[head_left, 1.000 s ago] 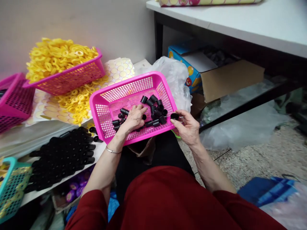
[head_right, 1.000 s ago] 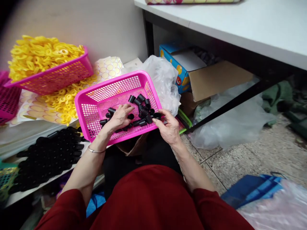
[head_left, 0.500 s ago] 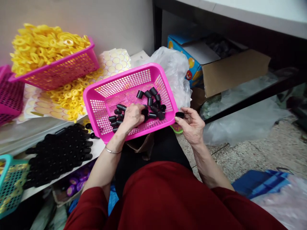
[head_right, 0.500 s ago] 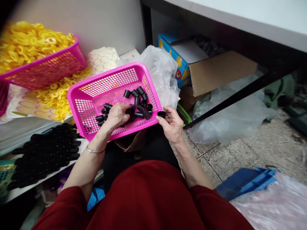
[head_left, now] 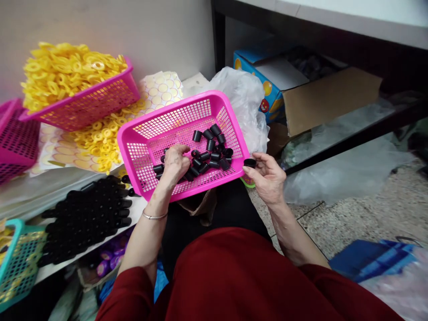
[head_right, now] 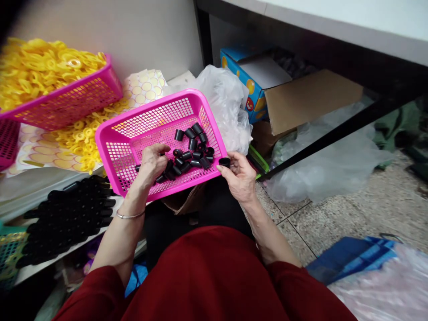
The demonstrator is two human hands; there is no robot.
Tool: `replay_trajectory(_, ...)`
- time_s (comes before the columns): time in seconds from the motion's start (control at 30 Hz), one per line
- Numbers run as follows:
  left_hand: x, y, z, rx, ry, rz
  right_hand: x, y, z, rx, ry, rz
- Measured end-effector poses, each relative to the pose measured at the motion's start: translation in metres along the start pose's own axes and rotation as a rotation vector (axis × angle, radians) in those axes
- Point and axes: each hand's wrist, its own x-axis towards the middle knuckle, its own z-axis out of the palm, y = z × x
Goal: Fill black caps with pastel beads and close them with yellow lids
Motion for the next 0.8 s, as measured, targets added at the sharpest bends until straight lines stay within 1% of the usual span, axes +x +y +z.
replay_trajectory(0.1,0.006,-0.002,0.0,-0.001,0.016,-0.079,0.0,0.0,-0.001,0.012,-0.003,-0.002)
replay_trajectory(0.17,0.009,-0.002,0.0,0.016,-0.015,-0.089,-0.001,0.0,-0.001,0.017,0.007,0.006)
replay_trajectory(0.27,0.014,0.002,0.001,0.05,-0.055,-0.051,-0.002,0.001,-0.002,0.025,0.029,0.031)
replay_trajectory(0.33,0.017,0.007,0.001,0.048,-0.024,-0.046,-0.003,0.001,-0.002,0.047,0.021,0.039)
replay_trajectory(0.43,0.022,0.014,0.003,0.011,0.016,-0.034,-0.005,-0.001,-0.002,0.087,-0.032,0.043)
replay_trajectory(0.57,0.022,0.024,0.008,-0.008,-0.078,0.047,-0.008,-0.003,-0.001,0.086,-0.091,-0.016)
replay_trajectory(0.6,0.021,0.026,0.009,-0.002,-0.081,0.067,-0.009,-0.003,-0.001,0.084,-0.098,-0.029)
replay_trajectory(0.63,0.021,0.028,0.011,0.008,-0.061,0.078,-0.009,-0.002,-0.001,0.084,-0.104,-0.036)
replay_trajectory(0.73,0.027,0.032,0.015,0.086,0.079,0.053,-0.011,-0.001,-0.001,0.092,-0.112,-0.03)
replay_trajectory(0.77,0.032,0.033,0.016,0.122,0.107,0.039,-0.011,0.0,0.0,0.093,-0.115,-0.025)
replay_trajectory(0.8,0.038,0.033,0.017,0.154,0.107,0.032,-0.011,0.0,0.001,0.093,-0.115,-0.022)
